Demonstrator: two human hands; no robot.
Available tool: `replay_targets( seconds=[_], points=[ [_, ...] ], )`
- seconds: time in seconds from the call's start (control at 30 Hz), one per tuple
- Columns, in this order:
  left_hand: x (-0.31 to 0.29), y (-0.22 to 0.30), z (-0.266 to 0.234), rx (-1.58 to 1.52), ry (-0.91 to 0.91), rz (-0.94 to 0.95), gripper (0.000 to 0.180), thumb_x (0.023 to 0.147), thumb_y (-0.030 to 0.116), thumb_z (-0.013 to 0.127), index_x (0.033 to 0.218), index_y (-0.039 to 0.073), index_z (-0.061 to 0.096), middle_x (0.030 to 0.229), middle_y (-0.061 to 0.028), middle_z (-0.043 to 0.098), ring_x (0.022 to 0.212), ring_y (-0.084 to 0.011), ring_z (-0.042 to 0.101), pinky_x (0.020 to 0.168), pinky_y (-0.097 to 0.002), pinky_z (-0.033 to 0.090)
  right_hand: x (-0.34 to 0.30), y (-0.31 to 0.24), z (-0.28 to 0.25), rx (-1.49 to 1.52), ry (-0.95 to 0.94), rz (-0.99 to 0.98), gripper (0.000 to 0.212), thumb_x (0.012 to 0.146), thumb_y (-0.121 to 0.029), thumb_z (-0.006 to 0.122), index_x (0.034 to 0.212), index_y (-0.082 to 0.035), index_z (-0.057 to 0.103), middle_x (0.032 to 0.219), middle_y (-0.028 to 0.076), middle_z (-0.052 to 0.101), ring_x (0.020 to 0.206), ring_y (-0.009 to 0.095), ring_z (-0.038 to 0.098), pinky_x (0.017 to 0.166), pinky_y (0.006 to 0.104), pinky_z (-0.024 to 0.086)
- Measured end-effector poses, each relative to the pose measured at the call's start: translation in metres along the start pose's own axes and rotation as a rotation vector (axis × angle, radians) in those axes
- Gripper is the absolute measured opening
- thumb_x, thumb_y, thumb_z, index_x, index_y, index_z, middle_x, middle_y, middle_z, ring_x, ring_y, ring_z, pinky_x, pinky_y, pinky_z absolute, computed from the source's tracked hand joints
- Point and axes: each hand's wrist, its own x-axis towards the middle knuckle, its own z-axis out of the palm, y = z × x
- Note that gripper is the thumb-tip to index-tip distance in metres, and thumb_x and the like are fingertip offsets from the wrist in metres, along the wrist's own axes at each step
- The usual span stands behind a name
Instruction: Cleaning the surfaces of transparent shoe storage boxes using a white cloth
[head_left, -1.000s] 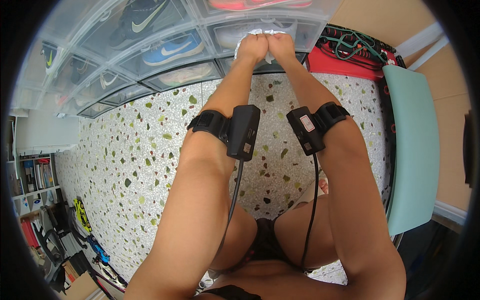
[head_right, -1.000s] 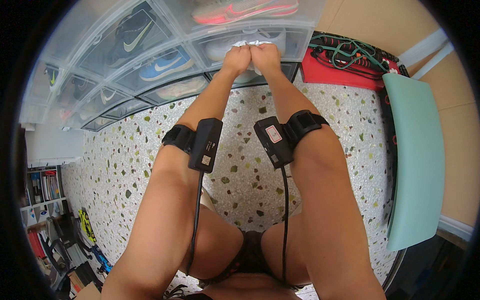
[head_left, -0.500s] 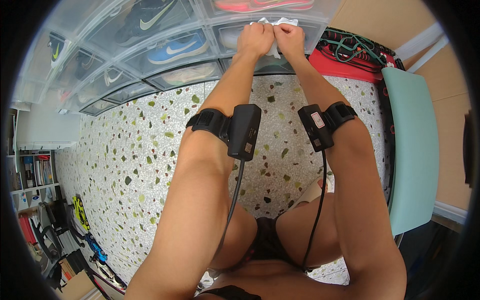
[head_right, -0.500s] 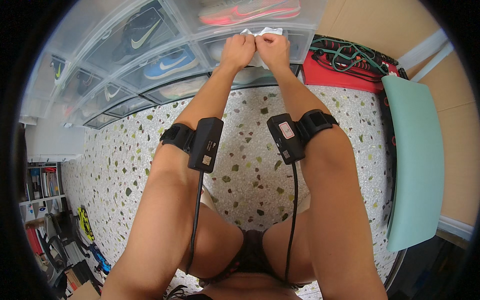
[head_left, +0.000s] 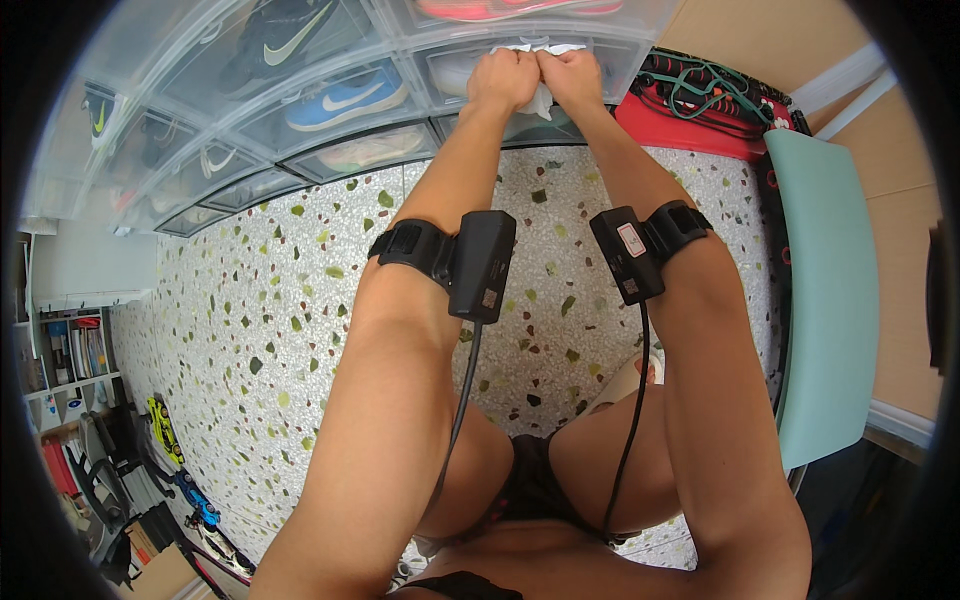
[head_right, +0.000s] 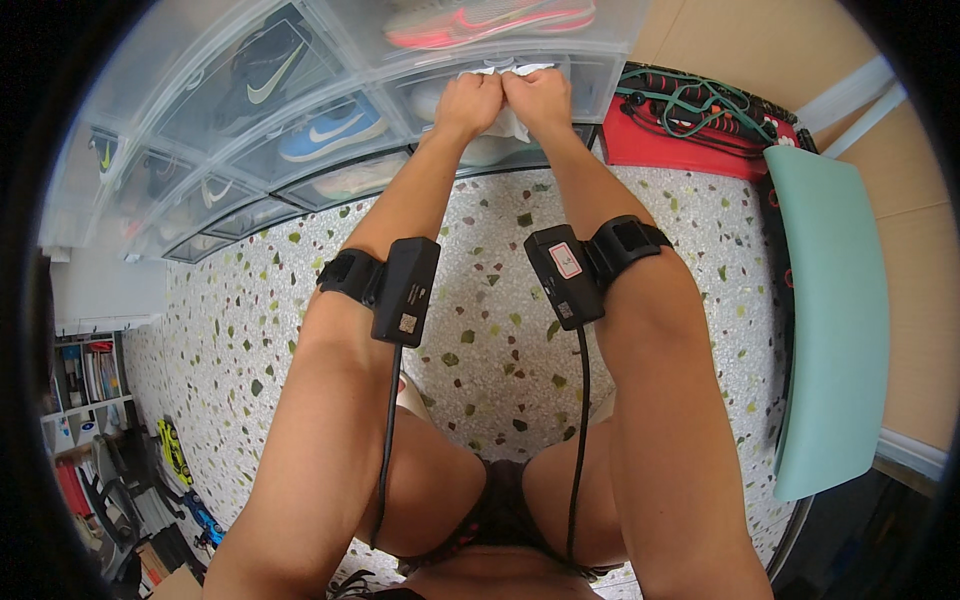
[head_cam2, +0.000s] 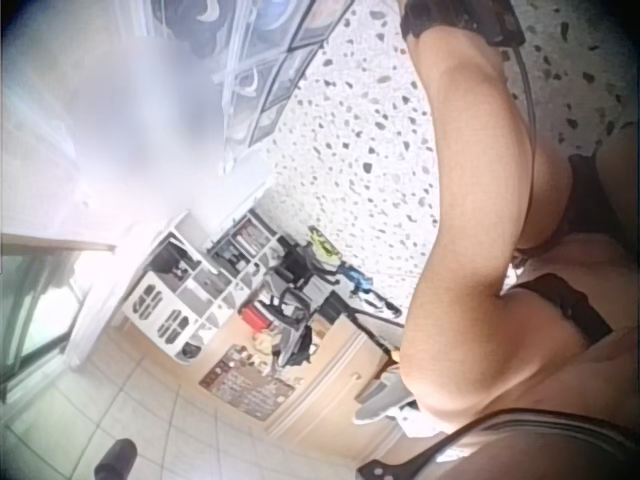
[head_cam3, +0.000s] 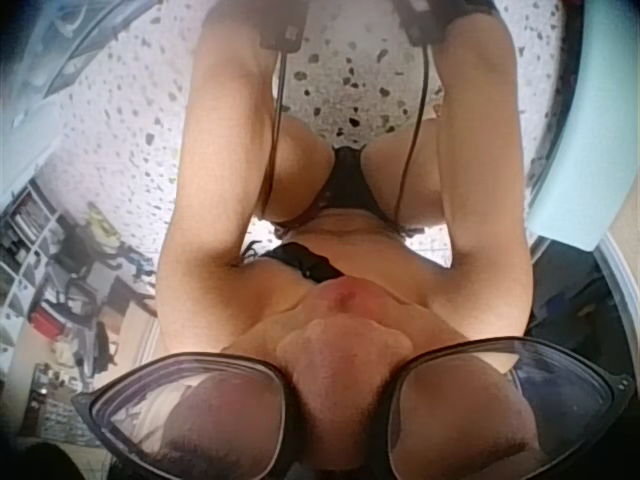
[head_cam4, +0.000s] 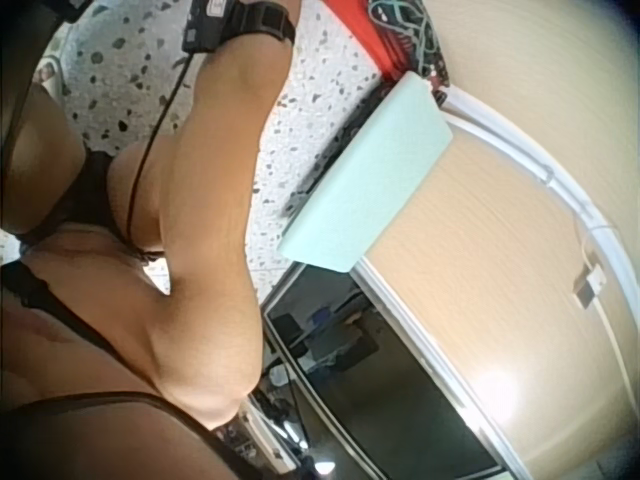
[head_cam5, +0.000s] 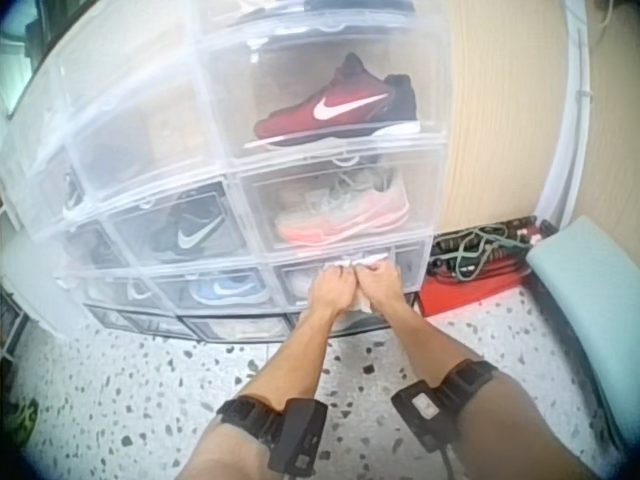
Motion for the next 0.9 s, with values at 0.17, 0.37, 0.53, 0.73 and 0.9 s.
replay_targets(
  seconds=[0.17,0.37,0.53,0.73,0.9],
  points=[
    [0.014,-0.012,0.011,-0.04,-0.1,-0.038,0.054,0.092,0.037,0.04,0.118,-0.002,0.067,0.124,-0.0279,0.062,0.118,-0.0413,0.058,0.102,-0.0471,0.044,0.012,0.018,0.013,0.048,-0.039,0.085,0.035,0.075,-0.035,0.067,0.068,-0.001,0.074,0.069,0.012,0.071,0.07,0.022,0.069,0.07,0.0359,0.053],
    [0.035,-0.03,0.026,-0.117,-0.156,-0.095,0.056,0.094,0.04,0.036,0.123,0.001,0.064,0.129,-0.0251,0.06,0.121,-0.041,0.056,0.104,-0.0467,0.043,0.019,0.022,0.016,0.094,-0.114,0.123,0.035,0.075,-0.035,0.067,0.071,0.0,0.074,0.072,0.013,0.072,0.074,0.024,0.069,0.074,0.0356,0.053],
    [0.025,-0.027,0.032,-0.035,-0.217,-0.027,0.056,0.094,0.039,0.035,0.123,0.002,0.065,0.131,-0.0247,0.058,0.122,-0.0404,0.055,0.105,-0.0456,0.043,0.011,0.03,0.007,-0.024,-0.177,0.153,0.038,0.077,-0.036,0.065,0.076,0.001,0.074,0.076,0.016,0.072,0.079,0.027,0.069,0.074,0.0356,0.053],
    [0.01,0.017,0.047,0.034,-0.2,0.005,0.055,0.094,0.038,0.036,0.122,0.001,0.065,0.129,-0.0247,0.06,0.12,-0.0405,0.057,0.104,-0.0462,0.043,0.038,0.08,-0.015,0.114,-0.134,0.145,0.039,0.077,-0.037,0.064,0.077,0.001,0.074,0.076,0.016,0.072,0.077,0.026,0.069,0.073,0.0359,0.053],
    [0.026,0.007,0.051,0.005,-0.212,-0.011,0.056,0.093,0.039,0.037,0.121,-0.001,0.064,0.128,-0.026,0.06,0.12,-0.041,0.057,0.104,-0.0461,0.044,0.045,0.085,-0.002,0.189,-0.112,0.2,0.039,0.076,-0.037,0.064,0.075,0.002,0.074,0.071,0.015,0.071,0.071,0.024,0.069,0.069,0.036,0.053]
  ],
)
